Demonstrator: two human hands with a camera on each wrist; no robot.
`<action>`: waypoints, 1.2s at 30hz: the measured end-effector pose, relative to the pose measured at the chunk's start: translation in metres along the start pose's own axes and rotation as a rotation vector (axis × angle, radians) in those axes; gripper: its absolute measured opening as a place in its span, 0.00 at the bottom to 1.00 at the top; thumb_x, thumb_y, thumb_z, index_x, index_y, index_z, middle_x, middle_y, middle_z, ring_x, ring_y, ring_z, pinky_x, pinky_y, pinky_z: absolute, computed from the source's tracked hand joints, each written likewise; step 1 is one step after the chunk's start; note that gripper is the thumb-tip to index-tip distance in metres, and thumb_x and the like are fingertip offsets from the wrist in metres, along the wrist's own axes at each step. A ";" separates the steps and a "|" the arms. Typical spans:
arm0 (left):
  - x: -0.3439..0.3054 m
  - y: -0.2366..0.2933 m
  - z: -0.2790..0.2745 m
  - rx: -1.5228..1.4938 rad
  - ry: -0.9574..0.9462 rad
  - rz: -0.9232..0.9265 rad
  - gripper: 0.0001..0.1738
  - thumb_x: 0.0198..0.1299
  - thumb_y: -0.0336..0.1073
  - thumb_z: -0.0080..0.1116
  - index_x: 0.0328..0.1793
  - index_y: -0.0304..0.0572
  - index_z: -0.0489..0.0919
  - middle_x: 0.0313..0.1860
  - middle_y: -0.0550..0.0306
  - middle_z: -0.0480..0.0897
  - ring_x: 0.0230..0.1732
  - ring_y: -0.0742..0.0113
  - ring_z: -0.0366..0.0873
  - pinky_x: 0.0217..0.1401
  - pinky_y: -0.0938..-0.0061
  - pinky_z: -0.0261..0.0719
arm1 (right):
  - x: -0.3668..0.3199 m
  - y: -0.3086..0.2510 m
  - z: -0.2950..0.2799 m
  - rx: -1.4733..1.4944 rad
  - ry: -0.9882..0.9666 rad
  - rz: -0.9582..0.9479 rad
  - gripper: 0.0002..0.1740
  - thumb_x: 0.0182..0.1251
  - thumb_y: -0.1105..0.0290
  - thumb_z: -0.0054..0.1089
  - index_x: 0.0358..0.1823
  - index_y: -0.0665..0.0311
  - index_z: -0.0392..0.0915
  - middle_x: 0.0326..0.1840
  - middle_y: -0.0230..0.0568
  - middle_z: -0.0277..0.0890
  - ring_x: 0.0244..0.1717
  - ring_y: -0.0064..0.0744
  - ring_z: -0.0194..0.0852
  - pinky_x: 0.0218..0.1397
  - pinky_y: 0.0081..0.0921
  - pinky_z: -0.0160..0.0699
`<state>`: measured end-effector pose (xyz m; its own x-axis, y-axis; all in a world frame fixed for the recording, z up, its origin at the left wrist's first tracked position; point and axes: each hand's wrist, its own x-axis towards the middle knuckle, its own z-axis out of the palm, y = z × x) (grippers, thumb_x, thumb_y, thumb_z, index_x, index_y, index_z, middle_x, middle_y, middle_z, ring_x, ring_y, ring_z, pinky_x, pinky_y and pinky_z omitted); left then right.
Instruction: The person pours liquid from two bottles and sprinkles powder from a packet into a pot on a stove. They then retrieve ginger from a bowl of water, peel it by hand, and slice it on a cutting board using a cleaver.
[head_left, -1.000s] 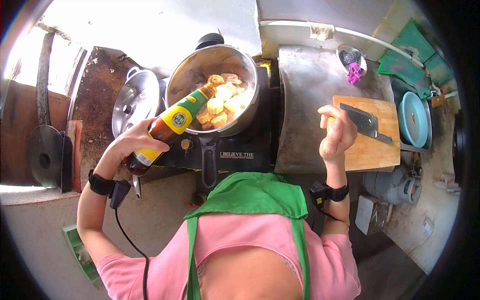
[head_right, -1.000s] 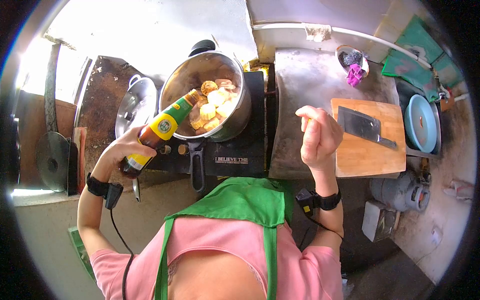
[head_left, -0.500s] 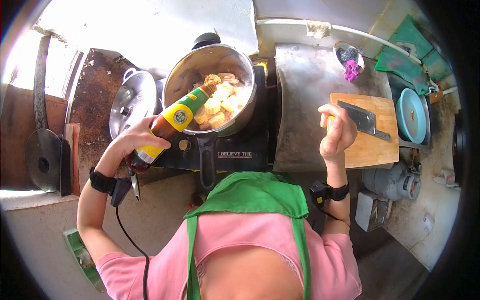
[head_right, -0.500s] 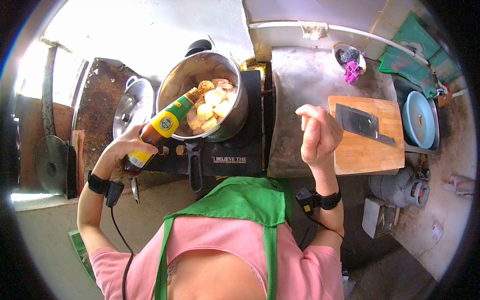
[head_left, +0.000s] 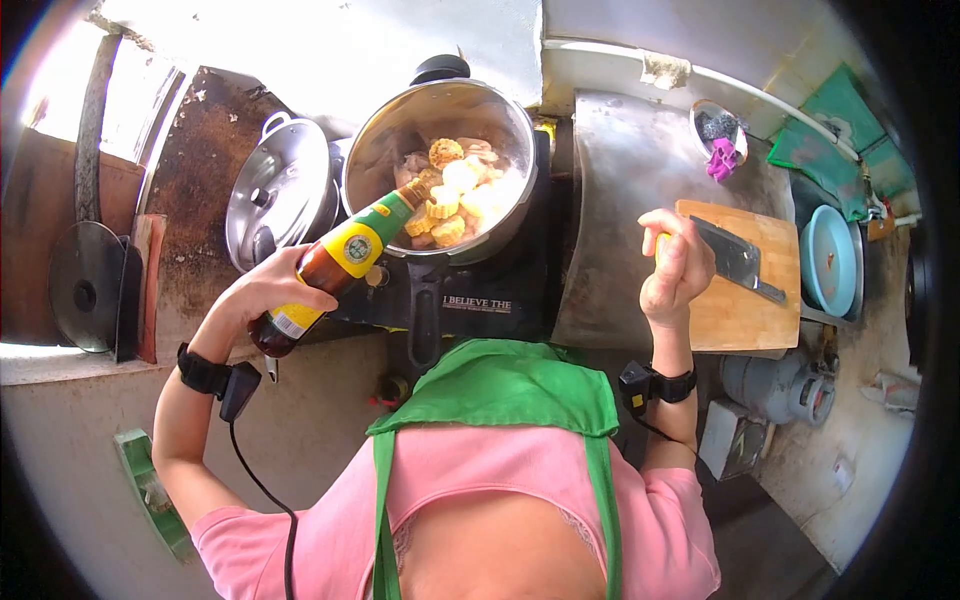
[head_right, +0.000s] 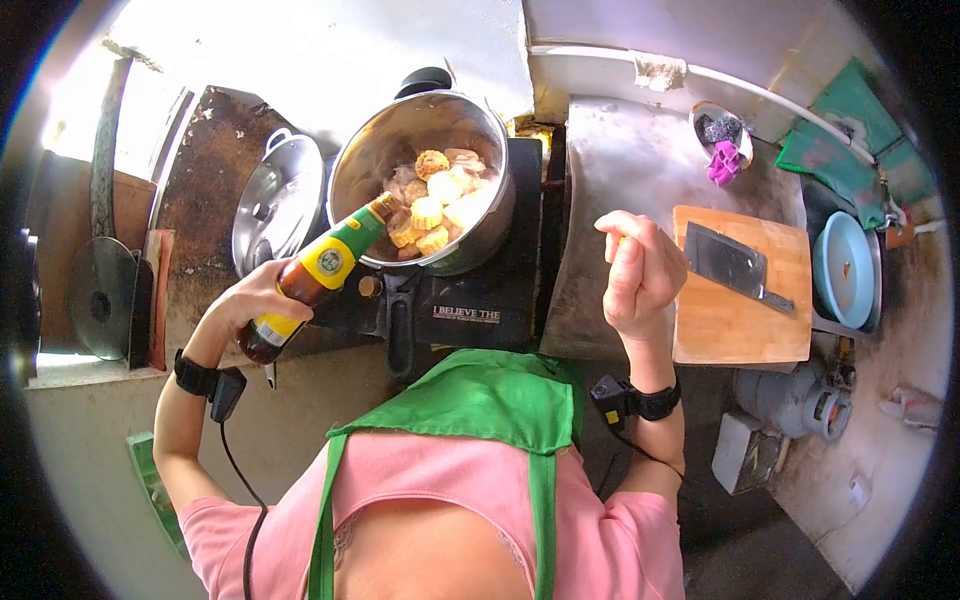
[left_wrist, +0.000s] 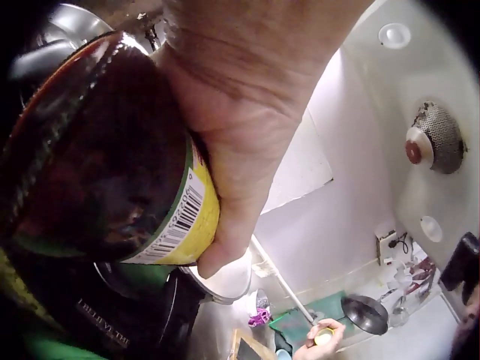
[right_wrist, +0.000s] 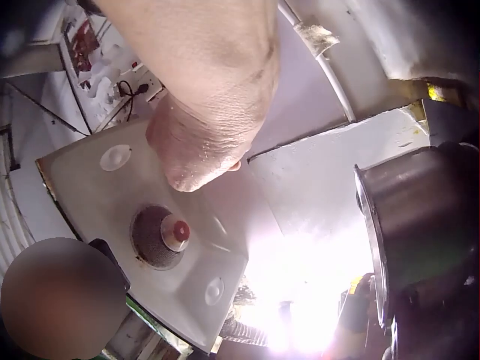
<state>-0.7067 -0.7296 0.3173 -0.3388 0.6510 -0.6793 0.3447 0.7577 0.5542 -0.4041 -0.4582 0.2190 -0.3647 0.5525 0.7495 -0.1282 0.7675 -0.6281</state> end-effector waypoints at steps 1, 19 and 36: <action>-0.001 -0.001 0.000 -0.025 -0.005 -0.018 0.33 0.37 0.44 0.72 0.51 0.39 0.75 0.38 0.60 0.79 0.37 0.72 0.74 0.44 0.78 0.72 | 0.000 0.001 0.000 0.006 -0.001 0.004 0.16 0.70 0.69 0.38 0.33 0.69 0.75 0.22 0.39 0.73 0.17 0.25 0.65 0.21 0.22 0.62; 0.024 0.019 -0.038 -0.005 0.124 0.037 0.31 0.37 0.43 0.70 0.48 0.36 0.75 0.35 0.58 0.78 0.33 0.69 0.75 0.39 0.75 0.75 | 0.002 0.005 0.005 -0.007 -0.019 0.017 0.16 0.70 0.69 0.37 0.34 0.70 0.74 0.23 0.40 0.73 0.16 0.25 0.65 0.20 0.21 0.61; 0.039 0.041 -0.034 0.173 0.052 0.062 0.36 0.37 0.40 0.70 0.55 0.34 0.73 0.44 0.55 0.79 0.41 0.68 0.75 0.50 0.75 0.73 | -0.006 0.006 0.000 -0.040 0.023 0.047 0.16 0.70 0.68 0.38 0.34 0.71 0.74 0.22 0.39 0.73 0.17 0.24 0.65 0.21 0.21 0.61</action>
<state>-0.7354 -0.6715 0.3304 -0.3554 0.7013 -0.6180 0.5100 0.6996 0.5005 -0.4025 -0.4569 0.2111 -0.3482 0.5952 0.7242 -0.0745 0.7526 -0.6543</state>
